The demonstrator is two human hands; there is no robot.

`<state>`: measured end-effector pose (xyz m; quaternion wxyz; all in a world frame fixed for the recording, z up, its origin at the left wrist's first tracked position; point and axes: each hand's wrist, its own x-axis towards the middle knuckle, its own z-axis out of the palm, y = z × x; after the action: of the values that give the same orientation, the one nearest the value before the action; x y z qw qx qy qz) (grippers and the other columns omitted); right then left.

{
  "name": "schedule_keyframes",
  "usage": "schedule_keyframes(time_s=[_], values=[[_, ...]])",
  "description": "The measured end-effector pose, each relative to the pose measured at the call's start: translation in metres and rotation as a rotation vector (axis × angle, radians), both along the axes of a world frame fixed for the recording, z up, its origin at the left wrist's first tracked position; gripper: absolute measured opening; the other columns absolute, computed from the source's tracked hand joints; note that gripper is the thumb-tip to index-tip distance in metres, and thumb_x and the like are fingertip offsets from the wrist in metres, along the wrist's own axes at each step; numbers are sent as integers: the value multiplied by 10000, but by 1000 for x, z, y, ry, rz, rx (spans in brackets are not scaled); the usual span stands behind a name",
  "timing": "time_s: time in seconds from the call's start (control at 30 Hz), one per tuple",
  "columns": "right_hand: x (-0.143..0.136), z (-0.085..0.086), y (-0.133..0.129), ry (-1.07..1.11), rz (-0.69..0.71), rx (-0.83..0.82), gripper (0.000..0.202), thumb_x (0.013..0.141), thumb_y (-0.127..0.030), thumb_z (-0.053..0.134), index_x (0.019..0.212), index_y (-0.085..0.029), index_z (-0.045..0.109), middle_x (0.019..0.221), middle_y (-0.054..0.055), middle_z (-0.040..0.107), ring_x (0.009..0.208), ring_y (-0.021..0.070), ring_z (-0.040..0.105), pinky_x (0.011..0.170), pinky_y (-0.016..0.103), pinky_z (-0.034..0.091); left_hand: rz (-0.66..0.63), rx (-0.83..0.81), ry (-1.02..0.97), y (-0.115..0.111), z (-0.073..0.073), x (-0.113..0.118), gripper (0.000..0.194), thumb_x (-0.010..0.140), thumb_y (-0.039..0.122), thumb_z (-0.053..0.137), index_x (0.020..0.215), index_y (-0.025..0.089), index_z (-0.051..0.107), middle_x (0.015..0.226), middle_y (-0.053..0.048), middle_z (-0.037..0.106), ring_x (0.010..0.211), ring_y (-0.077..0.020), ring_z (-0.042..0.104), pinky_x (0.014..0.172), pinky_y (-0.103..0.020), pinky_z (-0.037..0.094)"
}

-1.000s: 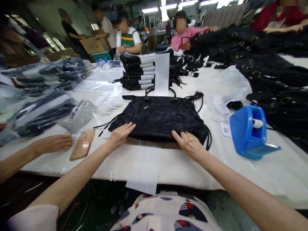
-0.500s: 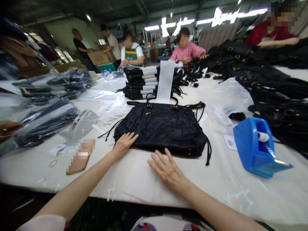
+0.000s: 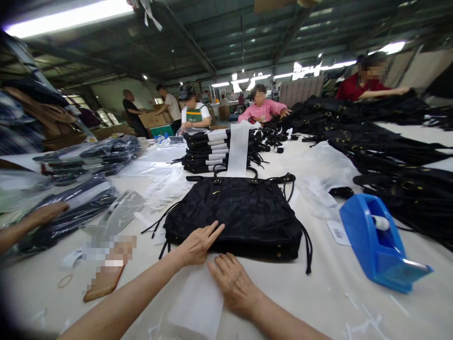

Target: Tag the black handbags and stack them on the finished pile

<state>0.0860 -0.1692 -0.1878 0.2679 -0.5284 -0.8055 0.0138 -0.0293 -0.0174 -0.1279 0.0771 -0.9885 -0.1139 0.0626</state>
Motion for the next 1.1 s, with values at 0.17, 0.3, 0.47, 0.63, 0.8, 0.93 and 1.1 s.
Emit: schedule_keyframes(time_s=[0.17,0.3,0.47,0.63,0.8,0.93,1.1], values=[[8,-11,7,15,26,139,364,777,-30,360,1072,-99,563,1057,143,618,1063,207,531,918,390,439,40,41,34,-11,14,10,933,632,205,535,1403,275,15,1463,-115,149,1028,-329,517,737,-416,455],[22,-2,-20,15,83,151,414,765,-28,342,1127,-62,538,1059,168,622,1039,192,563,898,331,469,-140,12,9,-25,10,10,834,684,197,465,1407,212,50,1473,-74,124,1270,-327,271,952,-521,310],[37,12,-75,-21,125,148,426,792,-84,355,1190,-67,505,1113,162,597,1106,197,517,932,322,440,-191,-122,-10,-60,-6,16,780,737,240,413,1404,130,24,1472,-97,115,1314,-324,173,992,-535,266],[40,18,-110,34,88,116,435,848,-132,371,1278,-109,430,1136,143,586,1123,192,498,930,340,438,-126,-130,-24,-84,-3,21,693,810,197,366,1398,298,14,1476,-74,108,1287,-389,212,911,-592,317],[38,22,-124,45,134,60,454,859,-170,379,1308,-111,393,1142,140,582,1132,197,489,938,346,432,-117,-177,16,-74,-2,18,648,840,193,339,1381,378,33,1474,-38,131,1288,-389,210,900,-632,303],[34,18,-125,62,152,40,455,852,-158,375,1304,-111,399,1155,133,576,1151,198,471,952,341,420,-103,-197,14,-71,-8,16,689,812,141,365,1381,370,51,1477,-39,108,1307,-377,165,909,-643,286],[41,24,-122,72,238,-68,392,870,-205,384,1247,-165,481,1110,95,614,1078,179,542,944,293,434,-108,-240,-76,-87,-12,17,618,840,226,361,1401,212,103,1461,-66,174,1335,-309,113,1005,-624,179]])
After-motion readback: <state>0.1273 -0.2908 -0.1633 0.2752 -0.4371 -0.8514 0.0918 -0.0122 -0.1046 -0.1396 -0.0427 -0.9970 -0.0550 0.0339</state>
